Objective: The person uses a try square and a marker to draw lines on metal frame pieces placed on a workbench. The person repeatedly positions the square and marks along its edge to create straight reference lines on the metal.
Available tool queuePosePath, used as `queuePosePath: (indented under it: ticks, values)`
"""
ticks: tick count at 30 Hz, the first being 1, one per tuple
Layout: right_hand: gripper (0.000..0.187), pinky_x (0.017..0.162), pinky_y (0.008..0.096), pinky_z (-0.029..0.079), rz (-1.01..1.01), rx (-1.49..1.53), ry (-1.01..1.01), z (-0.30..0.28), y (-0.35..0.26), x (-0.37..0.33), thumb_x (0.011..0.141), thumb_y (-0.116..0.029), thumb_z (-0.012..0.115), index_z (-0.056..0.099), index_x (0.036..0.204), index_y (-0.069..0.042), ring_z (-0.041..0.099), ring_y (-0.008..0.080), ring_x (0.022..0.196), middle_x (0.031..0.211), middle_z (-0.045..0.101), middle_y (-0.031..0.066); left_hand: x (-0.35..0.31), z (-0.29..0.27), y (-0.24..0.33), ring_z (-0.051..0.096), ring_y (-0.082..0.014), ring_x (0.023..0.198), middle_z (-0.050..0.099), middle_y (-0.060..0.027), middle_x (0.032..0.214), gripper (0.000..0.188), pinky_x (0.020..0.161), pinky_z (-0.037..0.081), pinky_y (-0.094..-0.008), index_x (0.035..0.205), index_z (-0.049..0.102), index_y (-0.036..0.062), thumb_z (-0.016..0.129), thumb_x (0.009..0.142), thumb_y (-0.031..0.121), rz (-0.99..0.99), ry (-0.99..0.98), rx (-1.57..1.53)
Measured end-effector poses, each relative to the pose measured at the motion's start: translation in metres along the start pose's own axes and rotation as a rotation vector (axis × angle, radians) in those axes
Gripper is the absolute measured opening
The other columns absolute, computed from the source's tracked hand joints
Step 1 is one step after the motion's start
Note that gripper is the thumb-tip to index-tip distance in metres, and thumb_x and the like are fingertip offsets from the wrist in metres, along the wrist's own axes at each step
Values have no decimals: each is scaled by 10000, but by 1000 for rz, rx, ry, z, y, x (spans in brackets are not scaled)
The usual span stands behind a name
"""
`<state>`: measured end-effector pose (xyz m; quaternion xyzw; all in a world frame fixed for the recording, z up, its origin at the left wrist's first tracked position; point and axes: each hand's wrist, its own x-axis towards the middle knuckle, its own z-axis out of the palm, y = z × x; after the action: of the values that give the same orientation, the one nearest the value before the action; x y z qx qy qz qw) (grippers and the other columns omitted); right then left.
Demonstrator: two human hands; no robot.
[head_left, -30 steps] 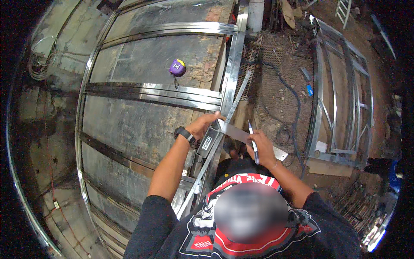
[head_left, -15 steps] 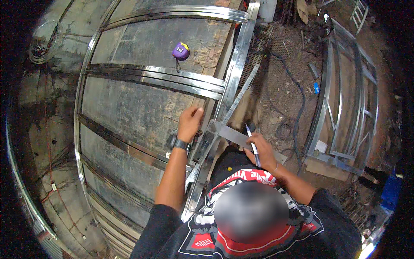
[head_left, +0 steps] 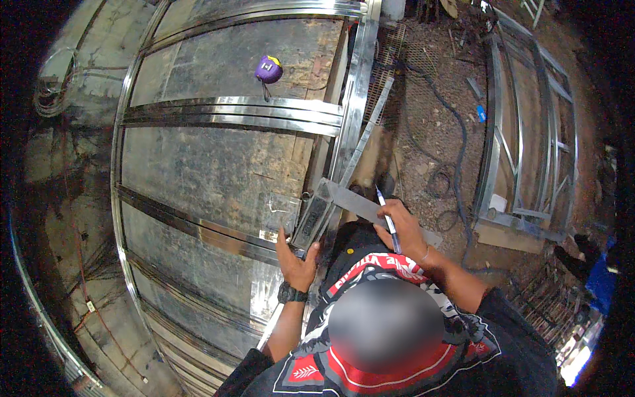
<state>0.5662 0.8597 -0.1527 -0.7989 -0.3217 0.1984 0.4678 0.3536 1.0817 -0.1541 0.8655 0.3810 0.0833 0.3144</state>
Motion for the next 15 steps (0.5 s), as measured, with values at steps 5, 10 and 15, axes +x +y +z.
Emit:
queuePosePath:
  ticks: [5, 10, 15]
  values:
    - [371, 904, 466, 560, -49, -42, 63, 7, 0, -10, 811, -68, 792, 610, 1134, -68, 652, 436, 1093, 1170, 631, 223, 2, -1, -20, 683, -176, 842, 728, -112, 1003, 632, 758, 524, -295, 1376, 538, -22, 855, 857, 148, -284, -251, -198]
    - [398, 882, 440, 538, -153, -102, 161, -8, -5, 4, 785, -65, 827, 595, 1108, -50, 646, 403, 998, 1060, 624, 211, 19, -9, -4, 602, -61, 796, 703, -35, 951, 568, 696, 470, -229, 1349, 570, -18, 831, 848, 30, -276, -203, -508]
    - [412, 860, 391, 534, -146, -104, 217, -22, -11, 21, 783, -71, 826, 590, 1120, -53, 646, 334, 941, 1062, 615, 174, 39, 20, -26, 613, -81, 803, 712, -59, 910, 451, 736, 495, -251, 1301, 622, -32, 771, 882, 44, -131, -30, -615]
